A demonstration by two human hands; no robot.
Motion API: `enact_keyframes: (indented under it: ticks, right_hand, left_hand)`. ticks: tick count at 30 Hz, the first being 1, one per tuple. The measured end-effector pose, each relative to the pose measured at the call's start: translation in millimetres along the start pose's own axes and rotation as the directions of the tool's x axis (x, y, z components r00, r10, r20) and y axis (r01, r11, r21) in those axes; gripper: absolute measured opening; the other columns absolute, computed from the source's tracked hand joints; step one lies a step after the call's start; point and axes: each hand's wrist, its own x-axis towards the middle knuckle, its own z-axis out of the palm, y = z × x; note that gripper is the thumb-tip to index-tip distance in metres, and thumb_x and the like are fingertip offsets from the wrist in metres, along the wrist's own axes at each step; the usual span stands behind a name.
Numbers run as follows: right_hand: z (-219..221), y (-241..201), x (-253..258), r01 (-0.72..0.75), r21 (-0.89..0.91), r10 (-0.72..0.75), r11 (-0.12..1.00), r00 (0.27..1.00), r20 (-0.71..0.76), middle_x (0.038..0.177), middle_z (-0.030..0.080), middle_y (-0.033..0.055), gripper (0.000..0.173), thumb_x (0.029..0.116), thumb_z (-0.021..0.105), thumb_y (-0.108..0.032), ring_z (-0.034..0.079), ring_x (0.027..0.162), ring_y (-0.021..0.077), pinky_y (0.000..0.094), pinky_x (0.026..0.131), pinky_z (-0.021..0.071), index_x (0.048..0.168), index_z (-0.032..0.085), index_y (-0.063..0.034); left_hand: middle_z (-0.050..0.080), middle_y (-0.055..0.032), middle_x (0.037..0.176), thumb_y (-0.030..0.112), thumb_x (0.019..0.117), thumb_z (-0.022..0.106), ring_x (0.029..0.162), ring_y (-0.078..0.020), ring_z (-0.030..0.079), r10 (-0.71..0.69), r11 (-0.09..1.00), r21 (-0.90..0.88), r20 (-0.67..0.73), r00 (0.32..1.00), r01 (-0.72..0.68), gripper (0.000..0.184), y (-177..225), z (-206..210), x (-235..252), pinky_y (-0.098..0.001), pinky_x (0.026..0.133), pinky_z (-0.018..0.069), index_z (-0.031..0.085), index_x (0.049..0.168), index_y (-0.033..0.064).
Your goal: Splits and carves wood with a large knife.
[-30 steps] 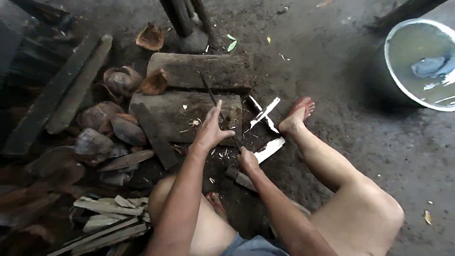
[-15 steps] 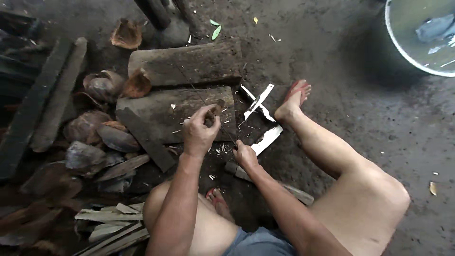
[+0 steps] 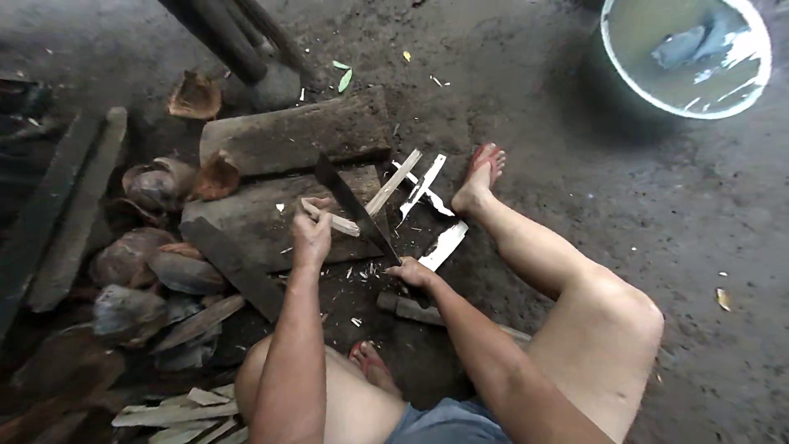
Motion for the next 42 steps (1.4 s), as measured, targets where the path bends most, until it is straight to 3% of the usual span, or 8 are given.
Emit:
enact_keyframes:
  ticks: [8, 13, 19, 23, 29, 33, 37, 42]
  right_hand:
    - [-3.2, -3.2, -53.9, 0.079, -0.048, -0.086, 0.996, 0.983, -0.165, 0.093, 0.069, 0.0075, 0.032, 0.0989, 0.058, -0.038, 0.067, 0.078, 0.0202, 0.0450, 0.072, 0.0566, 0.114, 0.069, -0.0129]
    - [-74.1, -21.8, -146.5, 0.113, 0.091, -0.090, 0.989, 0.969, -0.232, 0.082, 0.068, 0.0038, 0.031, 0.0997, 0.060, -0.038, 0.064, 0.060, 0.0158, 0.0370, 0.056, 0.0568, 0.118, 0.068, -0.0145]
    - [-173.1, -15.5, -235.4, 0.235, 0.011, -0.206, 0.972, 0.873, -0.443, 0.078, 0.068, -0.0023, 0.029, 0.1004, 0.061, -0.044, 0.064, 0.061, 0.0102, 0.0317, 0.055, 0.0564, 0.112, 0.071, -0.0195]
    - [-197.2, 11.5, -233.6, 0.332, 0.115, -0.212, 0.936, 0.794, -0.570, 0.067, 0.063, 0.0001, 0.024, 0.0997, 0.062, -0.042, 0.059, 0.050, 0.0142, 0.0324, 0.045, 0.0528, 0.104, 0.071, -0.0195]
    - [-200.6, 32.0, -240.7, 0.386, 0.360, -0.114, 0.849, 0.800, -0.589, 0.064, 0.060, 0.0026, 0.023, 0.0972, 0.064, -0.035, 0.058, 0.047, 0.0163, 0.0298, 0.043, 0.0530, 0.098, 0.068, -0.0127]
    - [-204.6, 31.9, -241.7, 0.428, 0.424, -0.119, 0.799, 0.802, -0.586, 0.062, 0.060, 0.0041, 0.020, 0.0980, 0.064, -0.030, 0.058, 0.046, 0.0173, 0.0303, 0.042, 0.0530, 0.097, 0.067, -0.0102]
    - [-203.5, 31.5, -239.1, 0.428, 0.416, -0.113, 0.802, 0.793, -0.598, 0.062, 0.060, 0.0046, 0.019, 0.0977, 0.065, -0.028, 0.057, 0.046, 0.0174, 0.0307, 0.042, 0.0525, 0.098, 0.066, -0.0089]
    - [-197.4, 32.0, -239.5, 0.391, 0.344, -0.107, 0.854, 0.778, -0.619, 0.065, 0.061, 0.0008, 0.022, 0.0960, 0.066, -0.025, 0.058, 0.048, 0.0123, 0.0280, 0.044, 0.0534, 0.111, 0.064, -0.0084]
  left_hand:
    - [0.068, -0.0127, 0.128, 0.027, 0.1050, 0.060, 0.106, -0.0247, 0.071, 0.120, 0.979, 0.160, 0.052, 0.991, -0.126, 0.066, 11.1, 34.8, 14.9, -0.0469, 0.093, 0.0579, 0.027, 0.161, 0.0134]
    - [0.051, -0.0239, 0.150, 0.028, 0.1007, 0.067, 0.134, -0.0420, 0.054, 0.006, 0.907, 0.411, 0.218, 0.976, -0.097, 0.066, -13.9, 101.7, 35.7, -0.0618, 0.111, 0.0440, 0.038, 0.156, 0.0062]
    - [0.055, -0.0250, 0.145, 0.021, 0.0916, 0.077, 0.130, -0.0476, 0.054, -0.056, 0.692, 0.702, 0.283, 0.958, -0.167, 0.074, -52.2, 164.9, 40.0, -0.0678, 0.106, 0.0428, 0.042, 0.157, 0.0139]
    - [0.058, -0.0260, 0.137, 0.025, 0.0938, 0.071, 0.122, -0.0459, 0.059, -0.175, 0.611, 0.789, 0.216, 0.961, -0.065, 0.066, -44.6, 174.1, 36.5, -0.0671, 0.103, 0.0443, 0.046, 0.153, 0.0109]
    - [0.059, -0.0283, 0.136, 0.024, 0.0918, 0.070, 0.121, -0.0444, 0.062, -0.150, 0.746, 0.666, 0.138, 0.979, 0.020, 0.062, 6.5, 202.3, 45.3, -0.0634, 0.100, 0.0500, 0.048, 0.144, -0.0012]
    - [0.056, -0.0243, 0.142, 0.023, 0.0898, 0.074, 0.122, -0.0415, 0.062, -0.204, 0.787, 0.617, 0.284, 0.937, -0.016, 0.069, 6.6, 254.0, 63.2, -0.0628, 0.101, 0.0514, 0.044, 0.150, 0.0068]
    - [0.066, -0.0248, 0.129, 0.025, 0.0848, 0.080, 0.111, -0.0450, 0.068, -0.424, 0.648, 0.755, 0.245, 0.872, 0.103, 0.105, -10.1, 290.4, 57.6, -0.0662, 0.093, 0.0543, 0.013, 0.166, 0.0217]
    - [0.068, -0.0192, 0.129, 0.031, 0.0853, 0.078, 0.116, -0.0400, 0.068, -0.403, 0.687, 0.719, 0.255, 0.879, 0.107, 0.088, 20.5, 247.1, 47.9, -0.0648, 0.095, 0.0541, 0.032, 0.160, 0.0231]
